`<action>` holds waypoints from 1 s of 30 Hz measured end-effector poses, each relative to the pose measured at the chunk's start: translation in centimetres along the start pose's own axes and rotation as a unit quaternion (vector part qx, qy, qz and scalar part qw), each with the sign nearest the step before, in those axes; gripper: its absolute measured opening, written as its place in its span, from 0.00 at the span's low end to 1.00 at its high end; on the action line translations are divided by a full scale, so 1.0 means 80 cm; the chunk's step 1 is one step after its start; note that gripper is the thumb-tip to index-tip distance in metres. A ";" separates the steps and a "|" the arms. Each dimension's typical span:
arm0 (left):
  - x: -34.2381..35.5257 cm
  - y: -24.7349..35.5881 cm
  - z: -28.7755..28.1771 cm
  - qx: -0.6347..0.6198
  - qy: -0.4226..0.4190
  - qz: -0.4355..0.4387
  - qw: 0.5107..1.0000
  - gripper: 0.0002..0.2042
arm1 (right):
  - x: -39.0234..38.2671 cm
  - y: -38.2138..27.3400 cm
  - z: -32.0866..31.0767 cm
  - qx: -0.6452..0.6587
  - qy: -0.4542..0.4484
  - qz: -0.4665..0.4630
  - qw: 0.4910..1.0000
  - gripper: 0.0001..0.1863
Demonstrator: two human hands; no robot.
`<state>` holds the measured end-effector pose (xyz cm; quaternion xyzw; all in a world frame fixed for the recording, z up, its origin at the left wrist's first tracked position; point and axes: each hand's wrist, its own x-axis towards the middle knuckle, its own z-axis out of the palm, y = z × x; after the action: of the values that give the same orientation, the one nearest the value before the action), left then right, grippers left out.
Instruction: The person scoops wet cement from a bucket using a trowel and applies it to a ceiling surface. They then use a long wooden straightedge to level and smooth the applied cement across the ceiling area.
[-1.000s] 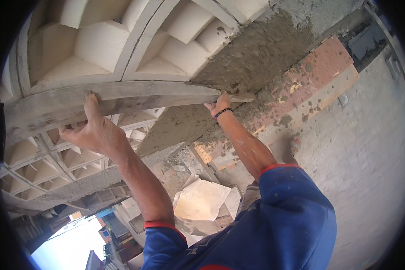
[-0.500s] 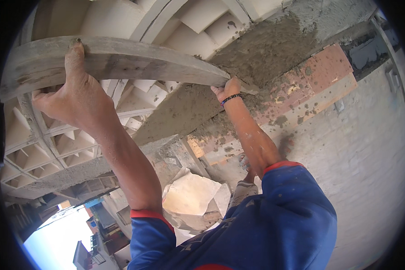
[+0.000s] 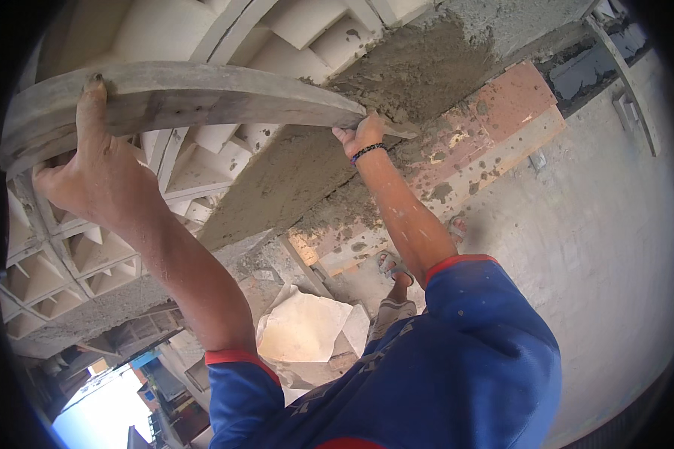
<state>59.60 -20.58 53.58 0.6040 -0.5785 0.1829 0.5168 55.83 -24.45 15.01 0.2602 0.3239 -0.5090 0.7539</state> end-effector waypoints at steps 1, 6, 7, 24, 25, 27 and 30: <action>-0.007 -0.001 0.005 -0.028 -0.001 -0.022 0.999 0.28 | 0.008 0.001 -0.007 0.002 -0.003 0.002 1.000 0.30; -0.022 -0.009 -0.001 -0.010 0.014 -0.020 1.000 0.27 | 0.021 0.022 -0.015 -0.030 0.040 0.044 0.998 0.34; -0.024 -0.009 0.000 -0.017 0.015 -0.024 0.999 0.28 | 0.018 0.024 -0.015 -0.033 0.038 0.043 0.998 0.34; -0.066 -0.061 -0.031 0.002 0.001 -0.131 0.991 0.28 | 0.019 0.163 -0.068 -0.034 0.035 0.193 0.980 0.35; -0.071 -0.064 -0.031 0.009 -0.011 -0.121 0.993 0.28 | 0.032 0.174 -0.077 -0.020 0.043 0.187 0.981 0.35; -0.081 -0.080 -0.041 0.039 -0.019 -0.110 0.993 0.28 | 0.026 0.191 -0.078 -0.018 0.052 0.181 0.982 0.35; -0.087 -0.090 -0.042 -0.014 -0.029 -0.093 0.995 0.27 | 0.035 0.195 -0.086 0.012 0.056 0.190 0.980 0.33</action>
<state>65.46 -15.68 46.23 0.6530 -0.5370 0.1079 0.5230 69.69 -15.78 9.37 0.3541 0.3041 -0.3448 0.8144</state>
